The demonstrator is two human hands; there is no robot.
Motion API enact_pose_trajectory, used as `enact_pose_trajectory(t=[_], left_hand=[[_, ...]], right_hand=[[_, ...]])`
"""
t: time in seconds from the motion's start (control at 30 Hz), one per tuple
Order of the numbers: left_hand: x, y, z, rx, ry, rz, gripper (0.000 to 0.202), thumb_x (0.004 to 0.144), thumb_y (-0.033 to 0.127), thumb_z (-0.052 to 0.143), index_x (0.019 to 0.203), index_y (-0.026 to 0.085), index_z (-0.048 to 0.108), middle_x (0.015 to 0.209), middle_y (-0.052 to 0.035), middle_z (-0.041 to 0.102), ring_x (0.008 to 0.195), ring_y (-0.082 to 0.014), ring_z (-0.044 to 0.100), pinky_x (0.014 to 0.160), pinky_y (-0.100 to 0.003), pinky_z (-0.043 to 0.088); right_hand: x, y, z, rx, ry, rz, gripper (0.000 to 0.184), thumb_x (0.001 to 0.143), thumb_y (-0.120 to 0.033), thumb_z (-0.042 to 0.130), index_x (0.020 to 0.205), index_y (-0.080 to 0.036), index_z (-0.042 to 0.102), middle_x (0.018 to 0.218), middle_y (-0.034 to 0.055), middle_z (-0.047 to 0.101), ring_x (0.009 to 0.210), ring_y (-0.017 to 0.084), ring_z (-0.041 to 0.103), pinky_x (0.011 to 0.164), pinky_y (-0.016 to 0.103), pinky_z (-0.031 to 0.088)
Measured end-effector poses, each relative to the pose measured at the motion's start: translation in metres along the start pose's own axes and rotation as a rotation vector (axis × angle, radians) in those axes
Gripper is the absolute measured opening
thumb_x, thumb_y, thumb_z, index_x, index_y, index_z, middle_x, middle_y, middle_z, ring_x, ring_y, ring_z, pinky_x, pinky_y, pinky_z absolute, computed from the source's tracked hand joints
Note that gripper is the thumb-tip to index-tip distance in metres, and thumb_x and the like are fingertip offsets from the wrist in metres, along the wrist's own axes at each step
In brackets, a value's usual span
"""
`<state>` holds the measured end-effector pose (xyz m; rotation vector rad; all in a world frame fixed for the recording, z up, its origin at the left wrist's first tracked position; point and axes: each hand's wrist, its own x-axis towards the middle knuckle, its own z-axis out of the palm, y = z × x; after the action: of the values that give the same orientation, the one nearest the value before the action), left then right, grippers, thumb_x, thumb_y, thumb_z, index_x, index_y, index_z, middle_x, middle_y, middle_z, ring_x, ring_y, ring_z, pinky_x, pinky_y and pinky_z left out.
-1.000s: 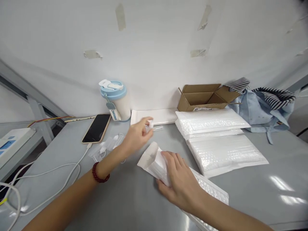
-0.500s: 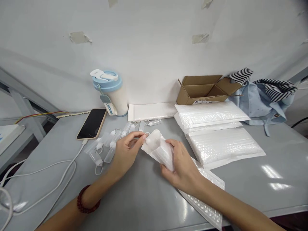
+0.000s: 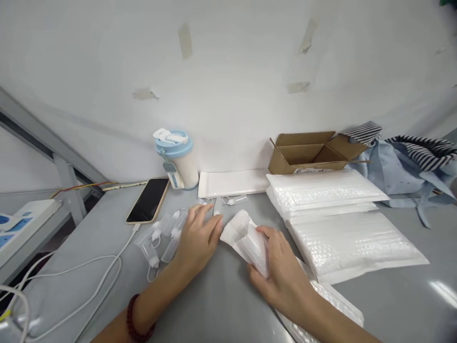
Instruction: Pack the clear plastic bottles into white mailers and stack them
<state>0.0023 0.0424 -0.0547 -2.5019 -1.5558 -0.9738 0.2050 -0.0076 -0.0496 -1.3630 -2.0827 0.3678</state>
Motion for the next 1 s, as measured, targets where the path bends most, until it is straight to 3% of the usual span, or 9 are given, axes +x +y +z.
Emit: enact_pose_trajectory(t=[0.13,0.3,0.4,0.5,0.6,0.83,1.0], left_hand=[[-0.002,-0.009,0.011,0.189,-0.072,0.055,0.023,0.091,0.018,0.046,0.098,0.017,0.068,0.105,-0.0119,0.064,0.108,-0.0321,0.048,0.085,-0.050,0.048],[-0.001,-0.016,0.009,0.134,0.065,0.033,0.021,0.087,0.009,0.046,0.087,0.019,0.065,0.096,-0.0077,0.067,0.098,-0.0268,0.054,0.084,-0.046,0.048],[0.004,-0.015,-0.006,-0.005,0.197,-0.073,0.017,0.087,0.011,0.047,0.084,0.020,0.061,0.096,-0.0067,0.067,0.094,-0.0238,0.057,0.083,-0.042,0.049],[0.010,-0.010,-0.020,-0.221,0.218,-0.264,0.013,0.088,0.016,0.048,0.086,0.022,0.059,0.095,-0.0039,0.068,0.091,-0.0204,0.061,0.075,-0.034,0.052],[0.011,-0.008,-0.025,-0.308,0.163,-0.296,0.015,0.089,0.017,0.047,0.087,0.022,0.061,0.095,-0.0032,0.068,0.090,-0.0186,0.063,0.077,-0.031,0.052],[0.003,-0.020,-0.004,-0.030,-0.246,0.120,0.025,0.089,0.008,0.042,0.096,0.017,0.064,0.103,-0.0089,0.065,0.103,-0.0242,0.055,0.090,-0.043,0.048],[0.000,-0.020,-0.004,-0.019,-0.239,0.117,0.029,0.088,0.006,0.039,0.103,0.016,0.062,0.106,-0.0093,0.065,0.102,-0.0237,0.056,0.091,-0.042,0.046]], right_hand=[[-0.002,0.007,0.008,-0.059,0.040,-0.063,0.053,0.072,-0.014,0.051,0.121,-0.018,0.032,0.106,0.0126,0.053,0.095,0.029,0.055,0.078,0.047,0.051],[-0.002,0.016,0.020,-0.133,0.140,-0.024,0.062,0.065,-0.012,0.052,0.123,-0.018,0.034,0.111,0.0140,0.055,0.097,0.032,0.056,0.077,0.048,0.051],[-0.002,0.014,0.018,-0.134,0.118,-0.046,0.056,0.070,-0.016,0.052,0.123,-0.019,0.035,0.111,0.0142,0.055,0.097,0.032,0.056,0.077,0.050,0.051],[-0.001,0.012,0.013,-0.148,0.071,-0.068,0.054,0.072,-0.018,0.052,0.123,-0.018,0.035,0.109,0.0142,0.055,0.094,0.031,0.057,0.073,0.047,0.052],[0.000,0.011,0.010,-0.174,0.027,-0.065,0.052,0.074,-0.019,0.053,0.123,-0.016,0.035,0.109,0.0147,0.054,0.093,0.030,0.056,0.072,0.046,0.052],[0.001,0.004,0.009,-0.197,-0.041,-0.009,0.049,0.075,-0.020,0.051,0.121,-0.014,0.037,0.109,0.0154,0.053,0.095,0.031,0.052,0.075,0.047,0.048],[0.002,0.004,0.009,-0.196,-0.056,0.021,0.048,0.076,-0.023,0.052,0.121,-0.012,0.038,0.113,0.0165,0.053,0.097,0.031,0.051,0.077,0.047,0.047]])
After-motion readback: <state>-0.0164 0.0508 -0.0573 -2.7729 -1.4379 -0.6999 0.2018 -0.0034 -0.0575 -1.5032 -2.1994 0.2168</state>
